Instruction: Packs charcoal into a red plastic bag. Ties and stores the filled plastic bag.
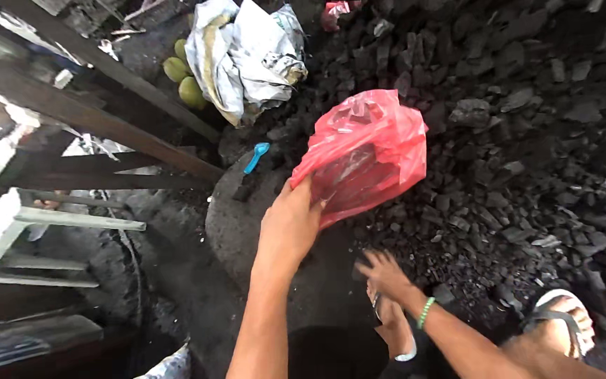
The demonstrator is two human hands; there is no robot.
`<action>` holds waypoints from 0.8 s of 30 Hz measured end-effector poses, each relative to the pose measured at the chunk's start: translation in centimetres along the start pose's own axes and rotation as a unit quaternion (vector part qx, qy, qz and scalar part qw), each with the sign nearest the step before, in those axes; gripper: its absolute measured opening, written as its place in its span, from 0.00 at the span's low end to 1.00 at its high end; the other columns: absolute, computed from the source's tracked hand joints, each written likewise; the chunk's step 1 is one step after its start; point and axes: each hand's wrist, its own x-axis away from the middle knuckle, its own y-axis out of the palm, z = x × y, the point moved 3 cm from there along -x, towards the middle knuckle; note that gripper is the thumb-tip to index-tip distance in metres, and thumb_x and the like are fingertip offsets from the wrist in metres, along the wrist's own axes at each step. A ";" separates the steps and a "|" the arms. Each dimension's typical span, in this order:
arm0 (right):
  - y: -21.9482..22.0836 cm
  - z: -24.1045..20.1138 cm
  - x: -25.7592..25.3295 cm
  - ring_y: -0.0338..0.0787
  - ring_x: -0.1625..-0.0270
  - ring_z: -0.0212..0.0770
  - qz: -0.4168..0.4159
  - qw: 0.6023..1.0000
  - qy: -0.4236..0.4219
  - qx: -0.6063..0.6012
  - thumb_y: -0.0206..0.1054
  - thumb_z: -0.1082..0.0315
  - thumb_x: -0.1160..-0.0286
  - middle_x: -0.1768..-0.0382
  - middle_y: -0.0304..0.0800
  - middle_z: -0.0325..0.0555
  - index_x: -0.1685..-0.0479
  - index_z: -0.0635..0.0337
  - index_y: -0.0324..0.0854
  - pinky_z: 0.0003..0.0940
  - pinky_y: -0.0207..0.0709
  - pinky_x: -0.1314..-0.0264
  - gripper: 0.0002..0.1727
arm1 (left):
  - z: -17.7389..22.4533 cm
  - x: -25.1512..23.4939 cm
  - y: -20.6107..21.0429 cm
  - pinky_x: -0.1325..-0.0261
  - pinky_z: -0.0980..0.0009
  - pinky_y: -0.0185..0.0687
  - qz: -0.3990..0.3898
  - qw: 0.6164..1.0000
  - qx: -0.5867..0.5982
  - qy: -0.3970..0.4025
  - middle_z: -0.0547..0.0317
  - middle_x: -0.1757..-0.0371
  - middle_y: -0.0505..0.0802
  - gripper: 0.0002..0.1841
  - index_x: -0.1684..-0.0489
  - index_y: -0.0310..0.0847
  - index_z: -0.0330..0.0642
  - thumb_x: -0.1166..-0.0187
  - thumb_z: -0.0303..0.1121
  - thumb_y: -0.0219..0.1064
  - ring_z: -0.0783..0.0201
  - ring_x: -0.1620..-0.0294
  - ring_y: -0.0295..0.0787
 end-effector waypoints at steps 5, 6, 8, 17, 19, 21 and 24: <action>3.0 -2.8 -4.4 0.56 0.12 0.79 -0.167 0.984 0.044 0.039 0.55 0.81 0.17 0.09 0.53 0.66 0.18 0.53 0.75 0.81 0.47 0.16 0.28 | -2.1 0.6 0.1 0.43 0.30 0.80 0.011 1.000 -0.023 -0.018 0.32 0.28 0.82 0.21 0.27 0.78 0.37 0.16 0.34 0.69 0.32 0.41 0.88; 2.7 -2.5 -4.4 0.61 0.14 0.78 -0.150 0.987 0.045 0.025 0.55 0.81 0.17 0.11 0.59 0.66 0.21 0.54 0.77 0.77 0.56 0.18 0.27 | -2.4 0.5 0.2 0.41 0.29 0.79 0.008 0.999 -0.027 -0.023 0.31 0.28 0.82 0.22 0.26 0.77 0.37 0.16 0.34 0.69 0.31 0.40 0.87; 1.3 -1.2 -3.4 0.66 0.16 0.74 -0.072 0.994 0.071 -0.040 0.63 0.71 0.19 0.13 0.64 0.63 0.21 0.49 0.78 0.72 0.65 0.21 0.26 | -2.9 0.5 0.3 0.39 0.28 0.77 0.011 0.999 -0.025 -0.017 0.30 0.30 0.83 0.23 0.25 0.77 0.36 0.17 0.34 0.69 0.30 0.39 0.86; -10.2 15.2 23.8 0.65 0.16 0.74 0.613 0.682 0.373 -0.142 0.66 0.63 0.20 0.21 0.66 0.80 0.21 0.74 0.70 0.64 0.59 0.13 0.31 | -2.5 0.8 0.1 0.39 0.25 0.74 0.011 1.000 -0.004 0.018 0.27 0.32 0.83 0.22 0.26 0.77 0.34 0.18 0.31 0.70 0.26 0.38 0.84; -10.7 18.1 28.6 0.55 0.10 0.75 0.636 0.561 0.513 -0.137 0.69 0.60 0.21 0.13 0.52 0.79 0.13 0.67 0.63 0.69 0.53 0.13 0.38 | -2.2 0.5 0.3 0.38 0.26 0.74 -0.006 1.000 -0.007 0.014 0.28 0.31 0.83 0.23 0.24 0.77 0.36 0.18 0.30 0.70 0.27 0.37 0.84; -11.7 19.3 29.5 0.36 0.07 0.79 0.613 0.524 0.572 -0.152 0.71 0.54 0.24 0.08 0.32 0.79 0.06 0.63 0.48 0.79 0.38 0.13 0.50 | -1.7 0.2 0.6 0.35 0.26 0.73 -0.031 0.999 -0.014 0.013 0.29 0.27 0.81 0.25 0.21 0.75 0.38 0.19 0.26 0.70 0.27 0.33 0.82; -16.8 17.8 24.7 0.41 0.09 0.83 0.613 0.650 0.440 -0.092 0.73 0.54 0.27 0.10 0.39 0.81 0.10 0.68 0.56 0.83 0.39 0.16 0.48 | -0.9 -0.3 1.2 0.32 0.29 0.73 -0.089 0.995 -0.036 0.004 0.32 0.24 0.80 0.27 0.21 0.76 0.42 0.22 0.21 0.69 0.29 0.30 0.81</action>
